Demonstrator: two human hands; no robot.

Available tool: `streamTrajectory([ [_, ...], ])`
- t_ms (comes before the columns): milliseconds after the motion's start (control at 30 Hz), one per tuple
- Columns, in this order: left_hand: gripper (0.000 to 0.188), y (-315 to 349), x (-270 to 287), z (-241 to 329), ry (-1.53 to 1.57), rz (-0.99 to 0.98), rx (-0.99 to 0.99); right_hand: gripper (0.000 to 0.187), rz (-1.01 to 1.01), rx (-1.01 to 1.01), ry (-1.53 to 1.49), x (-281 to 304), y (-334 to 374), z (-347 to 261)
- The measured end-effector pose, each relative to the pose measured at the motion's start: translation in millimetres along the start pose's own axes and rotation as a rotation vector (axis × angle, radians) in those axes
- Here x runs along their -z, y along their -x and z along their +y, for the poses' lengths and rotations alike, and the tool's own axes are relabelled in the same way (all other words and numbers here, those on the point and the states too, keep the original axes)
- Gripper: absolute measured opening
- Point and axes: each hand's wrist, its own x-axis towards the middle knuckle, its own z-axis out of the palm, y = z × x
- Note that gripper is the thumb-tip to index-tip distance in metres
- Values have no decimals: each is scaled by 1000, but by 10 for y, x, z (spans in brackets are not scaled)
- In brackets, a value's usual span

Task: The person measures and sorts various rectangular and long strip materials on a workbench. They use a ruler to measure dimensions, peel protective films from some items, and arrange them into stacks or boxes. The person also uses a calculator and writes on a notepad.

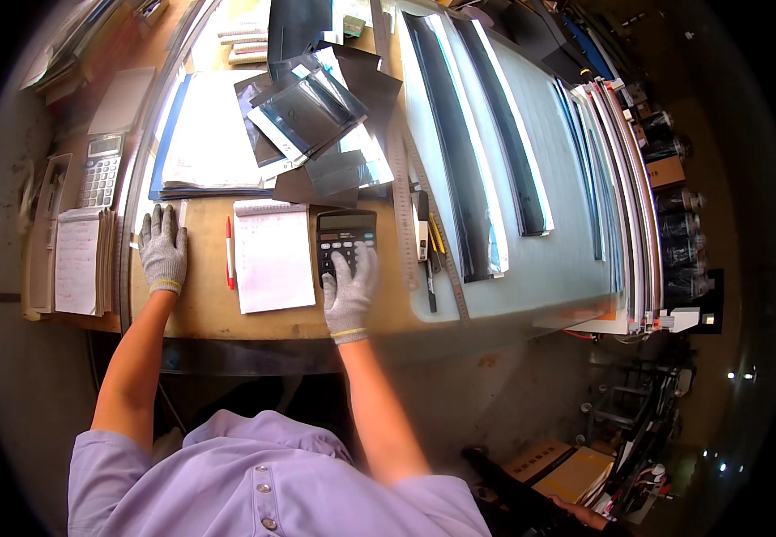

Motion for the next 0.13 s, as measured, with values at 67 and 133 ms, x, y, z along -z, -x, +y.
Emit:
streamTrajectory([
  [67,59,-3,-23,-14,5,3,-2,37,13,-47,45,-31,56,100],
  [133,60,-2,-10,3,3,-23,15,41,-15,-55,102,-20,112,233],
])
